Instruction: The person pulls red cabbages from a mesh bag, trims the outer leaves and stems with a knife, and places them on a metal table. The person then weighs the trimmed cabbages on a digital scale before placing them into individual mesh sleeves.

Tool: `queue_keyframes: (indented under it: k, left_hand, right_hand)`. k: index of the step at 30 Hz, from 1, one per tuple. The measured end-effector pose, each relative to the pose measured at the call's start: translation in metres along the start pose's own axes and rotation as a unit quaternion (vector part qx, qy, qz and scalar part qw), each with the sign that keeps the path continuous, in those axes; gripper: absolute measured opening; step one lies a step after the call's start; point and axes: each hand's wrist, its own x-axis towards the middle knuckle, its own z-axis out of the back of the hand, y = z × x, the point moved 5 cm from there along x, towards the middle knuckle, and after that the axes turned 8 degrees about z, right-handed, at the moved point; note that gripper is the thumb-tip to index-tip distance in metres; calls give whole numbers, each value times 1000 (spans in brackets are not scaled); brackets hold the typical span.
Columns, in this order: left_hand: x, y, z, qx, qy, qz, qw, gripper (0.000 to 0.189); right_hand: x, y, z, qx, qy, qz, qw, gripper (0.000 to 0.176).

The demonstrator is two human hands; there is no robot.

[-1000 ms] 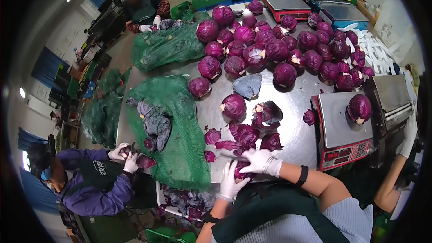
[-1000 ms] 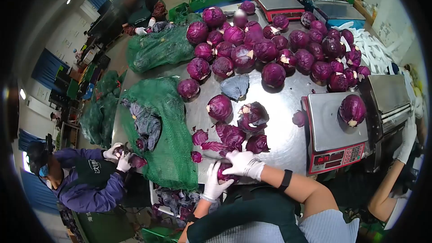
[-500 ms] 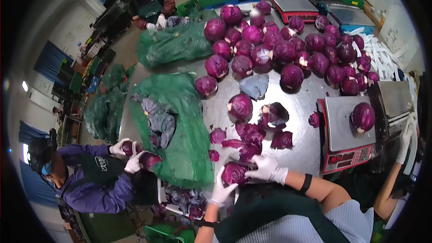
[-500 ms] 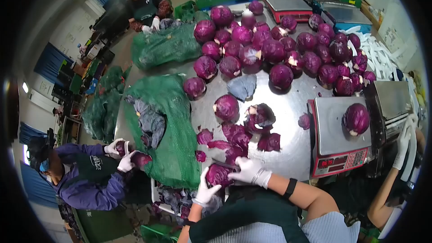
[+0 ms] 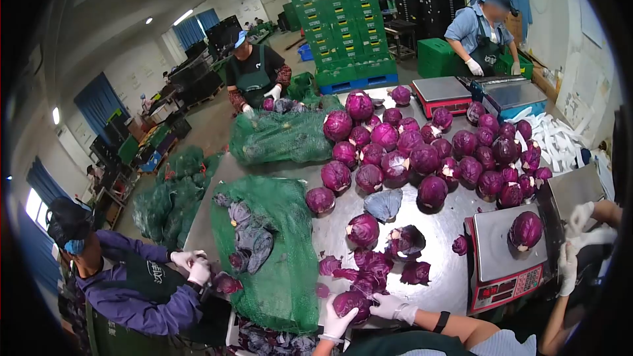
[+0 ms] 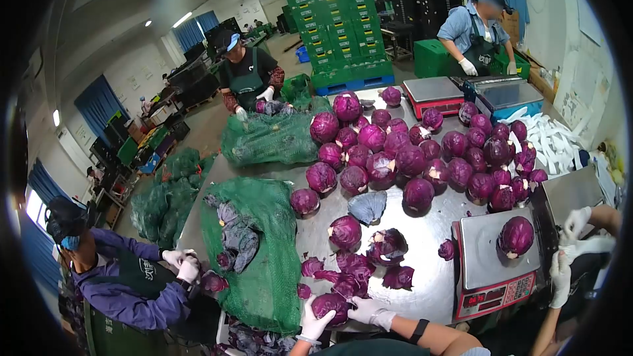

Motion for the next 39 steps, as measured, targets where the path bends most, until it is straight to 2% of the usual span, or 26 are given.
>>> queue_keyframes:
  k: [2,6,7,9,10,11,12,14,15,17,18,20,22,24,26,28,29,30,32,33,34,35,36,37,38,39]
  left_hand:
    - [1,9,-1,135,-43,-51,989,84]
    - [-10,-3,-6,221,-77,-92,968,86]
    - [-11,-5,-4,11,-34,-26,999,84]
    - [1,22,17,-122,3,39,992,73]
    - [2,24,23,-195,5,65,979,66]
    - [1,19,24,-265,22,86,960,61]
    - [1,13,26,-334,36,104,936,56]
    - [5,10,25,-359,33,89,929,60]
    - [8,13,23,-402,41,86,911,63]
    - [19,9,14,-445,71,55,891,71]
    - [20,6,8,-479,71,76,872,73]
    - [21,-4,0,-512,127,66,847,72]
    - [21,-13,-6,-504,120,84,851,72]
    - [20,-29,-12,-454,123,26,882,70]
    - [22,-24,-18,-440,115,31,890,68]
    - [25,-12,-21,-538,76,111,832,72]
    - [29,-18,-21,-574,52,123,808,77]
    - [36,-19,-20,-622,88,138,766,80]
    - [40,-27,-17,-735,127,135,653,80]
    - [39,-35,-18,-759,192,155,603,79]
    - [40,-42,-19,-755,196,157,606,79]
    - [43,-49,-21,-688,173,141,690,77]
    - [45,-57,-28,-614,153,125,764,76]
    - [49,-73,-34,-541,94,118,827,73]
    - [49,-72,-41,-529,104,129,832,70]
    - [49,-93,-52,-433,119,72,891,70]
  right_hand:
    - [-1,1,0,23,-48,-30,998,52]
    - [-14,-15,-2,42,-65,-20,997,46]
    - [-18,-17,-2,59,-80,-4,995,45]
    - [-11,-40,-24,111,-123,46,985,42]
    - [-16,-22,-17,162,-151,92,971,39]
    - [-20,0,-1,122,-161,105,974,36]
    - [-20,15,10,142,-166,107,970,35]
    - [-27,40,31,158,-178,147,960,35]
    - [-34,52,43,135,-140,89,977,39]
    - [-50,73,64,106,-178,140,968,41]
    - [-55,79,71,115,-209,173,956,40]
    - [-66,77,79,118,-215,161,956,39]
    - [-76,75,85,125,-223,147,955,37]
    - [-85,67,87,195,-231,97,948,34]
    - [-92,47,82,226,-237,81,941,33]
    - [-106,33,85,224,-285,50,931,33]
    - [-114,13,84,302,-327,36,895,32]
    - [-122,-4,88,306,-347,36,886,33]
    - [-133,-14,105,76,-245,-40,966,36]
    - [-132,-22,105,-95,-216,-46,971,45]
    - [-123,-20,103,-91,-221,-46,970,45]
    - [-110,-8,101,101,-246,27,964,48]
    - [-100,3,101,285,-265,100,916,51]
    - [-87,12,96,375,-231,96,893,56]
    - [-76,20,95,461,-204,95,859,60]
    - [-67,29,96,554,-170,131,804,60]
